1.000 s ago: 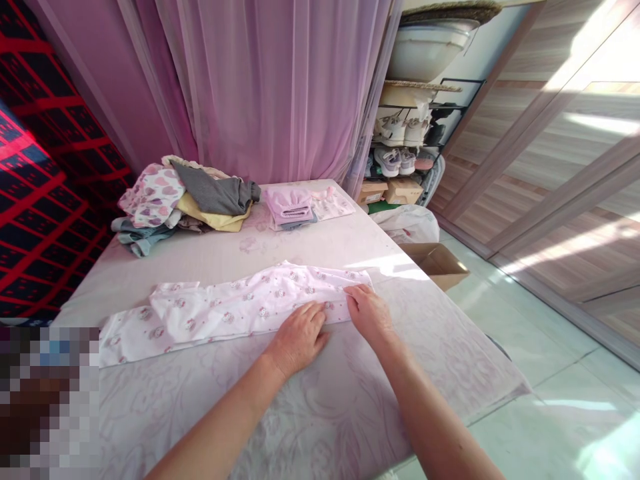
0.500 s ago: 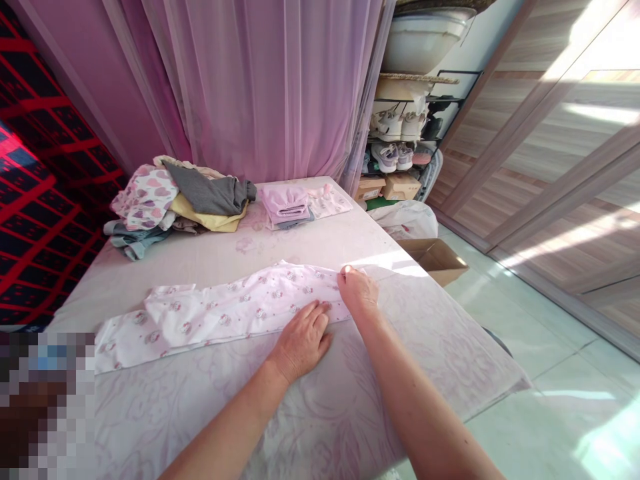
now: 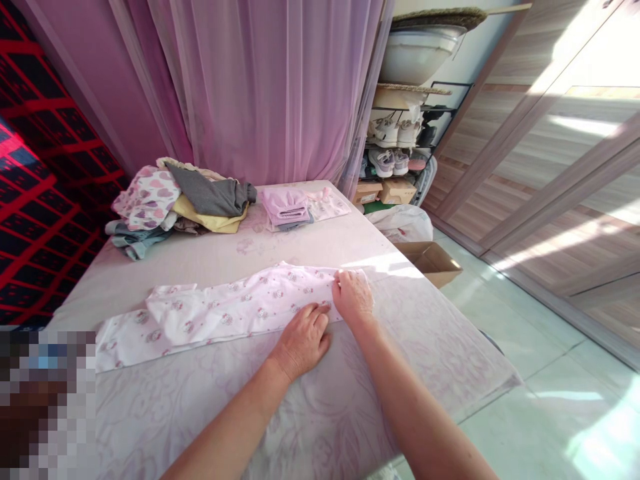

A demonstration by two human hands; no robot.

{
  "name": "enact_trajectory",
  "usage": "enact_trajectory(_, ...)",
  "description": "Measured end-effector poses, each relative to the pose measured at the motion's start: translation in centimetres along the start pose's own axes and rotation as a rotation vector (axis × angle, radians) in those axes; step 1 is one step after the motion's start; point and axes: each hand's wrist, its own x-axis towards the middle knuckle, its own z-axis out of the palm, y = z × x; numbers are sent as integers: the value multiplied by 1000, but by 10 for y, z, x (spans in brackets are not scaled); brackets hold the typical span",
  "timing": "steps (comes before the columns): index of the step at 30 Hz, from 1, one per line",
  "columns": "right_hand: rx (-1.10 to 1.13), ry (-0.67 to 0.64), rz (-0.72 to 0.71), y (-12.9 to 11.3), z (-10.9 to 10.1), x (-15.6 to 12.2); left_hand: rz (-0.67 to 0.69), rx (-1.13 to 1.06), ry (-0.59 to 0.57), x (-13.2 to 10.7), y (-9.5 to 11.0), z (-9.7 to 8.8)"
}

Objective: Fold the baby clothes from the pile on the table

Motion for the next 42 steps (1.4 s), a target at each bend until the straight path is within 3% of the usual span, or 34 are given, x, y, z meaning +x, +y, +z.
enact_trajectory(4, 107, 45, -331, 7, 3, -39, -6, -30, 48, -1, -1, 1)
enact_trajectory(7, 167, 79, -402, 16, 4, -56, -27, -20, 49, -1, 0, -1)
enact_trajectory(24, 95, 96, -253, 12, 7, -60, -70, 40, 44, -6, 2, 2)
enact_trajectory(31, 138, 119, -269, 17, 7, -61, -81, 53, 33, -20, -10, -12)
enact_trajectory(37, 49, 81, -270, 14, 5, -63, -91, 93, 55, -40, -24, -23)
enact_trajectory(42, 36, 122, -269, 18, 12, -62, -106, 164, 31, -62, -45, -43)
